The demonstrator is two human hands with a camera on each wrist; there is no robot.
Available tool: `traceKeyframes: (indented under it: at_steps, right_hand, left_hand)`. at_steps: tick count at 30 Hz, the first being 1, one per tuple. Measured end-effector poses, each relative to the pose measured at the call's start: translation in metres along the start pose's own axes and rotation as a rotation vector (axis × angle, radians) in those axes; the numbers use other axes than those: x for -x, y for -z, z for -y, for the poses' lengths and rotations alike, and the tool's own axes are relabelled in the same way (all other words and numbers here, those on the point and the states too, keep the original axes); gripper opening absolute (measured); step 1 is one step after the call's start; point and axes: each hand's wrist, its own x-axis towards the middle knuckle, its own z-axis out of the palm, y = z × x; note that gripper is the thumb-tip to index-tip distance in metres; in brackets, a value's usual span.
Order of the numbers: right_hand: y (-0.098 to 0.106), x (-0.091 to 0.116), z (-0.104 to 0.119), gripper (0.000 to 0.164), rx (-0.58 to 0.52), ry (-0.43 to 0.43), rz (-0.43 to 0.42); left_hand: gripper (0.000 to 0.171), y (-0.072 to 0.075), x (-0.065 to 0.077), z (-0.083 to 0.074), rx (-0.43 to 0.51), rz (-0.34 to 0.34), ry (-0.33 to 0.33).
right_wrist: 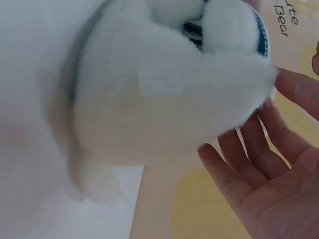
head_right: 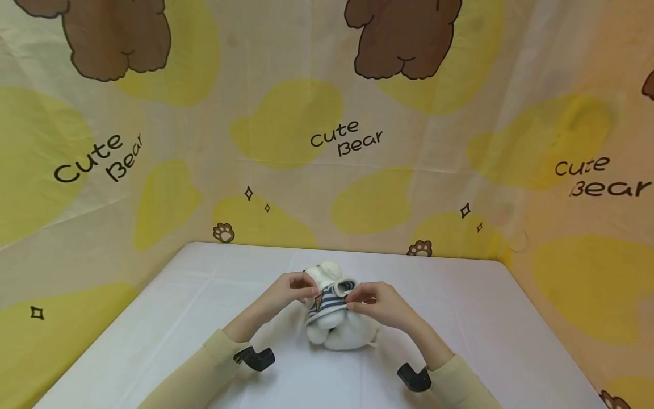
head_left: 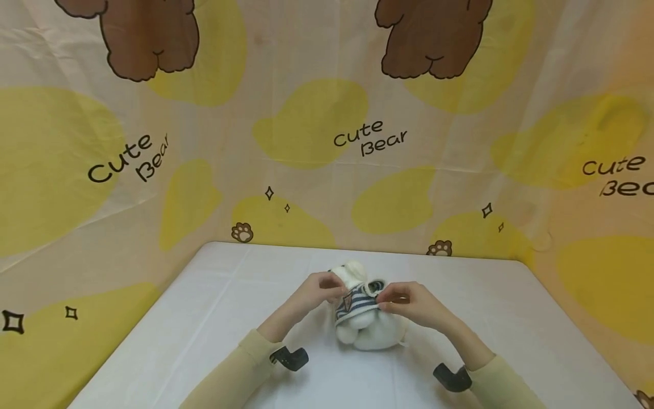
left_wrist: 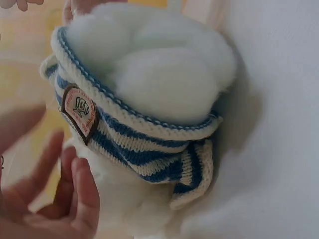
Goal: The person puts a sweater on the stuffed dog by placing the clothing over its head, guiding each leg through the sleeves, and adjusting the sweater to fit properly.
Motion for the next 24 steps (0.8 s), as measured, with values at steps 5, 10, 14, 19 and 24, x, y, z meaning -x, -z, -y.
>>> traceKeyframes:
  at_steps: [5, 10, 14, 19, 24]
  right_hand:
    - [-0.008, 0.000, 0.001, 0.018, -0.007, 0.045, -0.018]
    - [-0.012, -0.001, -0.002, 0.016, -0.005, 0.052, -0.060]
    - [-0.015, -0.003, -0.006, 0.014, -0.006, 0.052, -0.074]
    - [-0.013, -0.004, -0.009, 0.013, 0.000, 0.027, -0.056]
    - [-0.010, -0.004, -0.010, 0.014, -0.048, -0.002, -0.010]
  left_hand:
    - [0.027, -0.002, -0.009, 0.008, 0.000, -0.054, 0.053]
    - [0.024, -0.006, -0.013, 0.008, -0.038, -0.043, 0.086]
    - [0.020, -0.009, -0.012, 0.008, -0.046, -0.039, 0.092]
    - [0.018, -0.010, -0.010, 0.008, -0.030, -0.073, 0.106]
    - [0.015, -0.007, -0.005, 0.009, -0.082, -0.187, 0.149]
